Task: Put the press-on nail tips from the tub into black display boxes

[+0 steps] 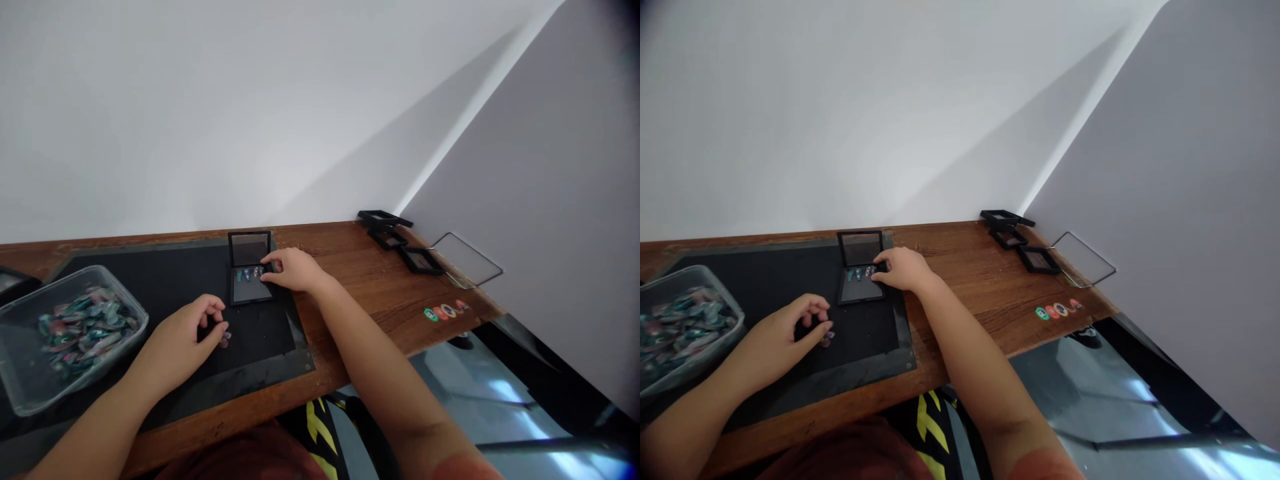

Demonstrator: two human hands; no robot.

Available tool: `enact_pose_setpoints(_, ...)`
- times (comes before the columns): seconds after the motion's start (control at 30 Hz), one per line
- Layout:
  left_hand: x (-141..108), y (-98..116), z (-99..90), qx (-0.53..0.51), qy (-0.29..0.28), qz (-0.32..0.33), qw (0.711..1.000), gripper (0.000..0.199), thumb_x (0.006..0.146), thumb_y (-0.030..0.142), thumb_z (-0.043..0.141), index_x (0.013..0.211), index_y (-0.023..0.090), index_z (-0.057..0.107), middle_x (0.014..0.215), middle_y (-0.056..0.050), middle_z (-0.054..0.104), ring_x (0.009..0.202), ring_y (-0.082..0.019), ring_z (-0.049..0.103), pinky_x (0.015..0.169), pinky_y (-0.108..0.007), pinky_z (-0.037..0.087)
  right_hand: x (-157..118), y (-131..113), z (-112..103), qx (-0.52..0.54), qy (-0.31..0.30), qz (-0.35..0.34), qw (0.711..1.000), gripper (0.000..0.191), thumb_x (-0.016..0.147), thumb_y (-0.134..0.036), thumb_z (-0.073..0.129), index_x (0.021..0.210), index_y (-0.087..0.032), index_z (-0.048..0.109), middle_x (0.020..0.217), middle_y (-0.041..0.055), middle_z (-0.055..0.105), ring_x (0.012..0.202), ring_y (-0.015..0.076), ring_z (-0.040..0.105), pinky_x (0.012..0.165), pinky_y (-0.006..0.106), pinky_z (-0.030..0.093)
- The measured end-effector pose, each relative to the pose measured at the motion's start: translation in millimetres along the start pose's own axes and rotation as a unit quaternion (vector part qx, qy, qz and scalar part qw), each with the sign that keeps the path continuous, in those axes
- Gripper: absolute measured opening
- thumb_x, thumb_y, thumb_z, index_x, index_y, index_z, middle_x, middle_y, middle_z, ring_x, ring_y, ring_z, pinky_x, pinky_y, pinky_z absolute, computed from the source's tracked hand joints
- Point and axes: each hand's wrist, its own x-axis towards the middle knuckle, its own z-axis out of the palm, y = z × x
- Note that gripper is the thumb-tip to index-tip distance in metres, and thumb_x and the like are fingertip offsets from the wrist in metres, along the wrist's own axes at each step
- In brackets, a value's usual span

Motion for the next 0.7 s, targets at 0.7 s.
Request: enact_pose_setpoints(0.7, -4, 3, 1.9, -0.240, 0.164, -0.016, 0.957, 0.038, 0.087, 0.053, 0.073, 0.110, 0.025, 0.061, 0.095, -0.003, 0.077, 0.087, -0.021, 0.072, 0.077, -0.032, 0.053, -20, -39, 24, 0.233, -0.070, -0.241, 0.939, 0.024, 0.089, -0.039, 0.075, 0.095, -0.017, 0.081, 0.065, -0.0041, 0.057, 0.061, 0.0081, 0.047, 0.061, 0.023, 0.035)
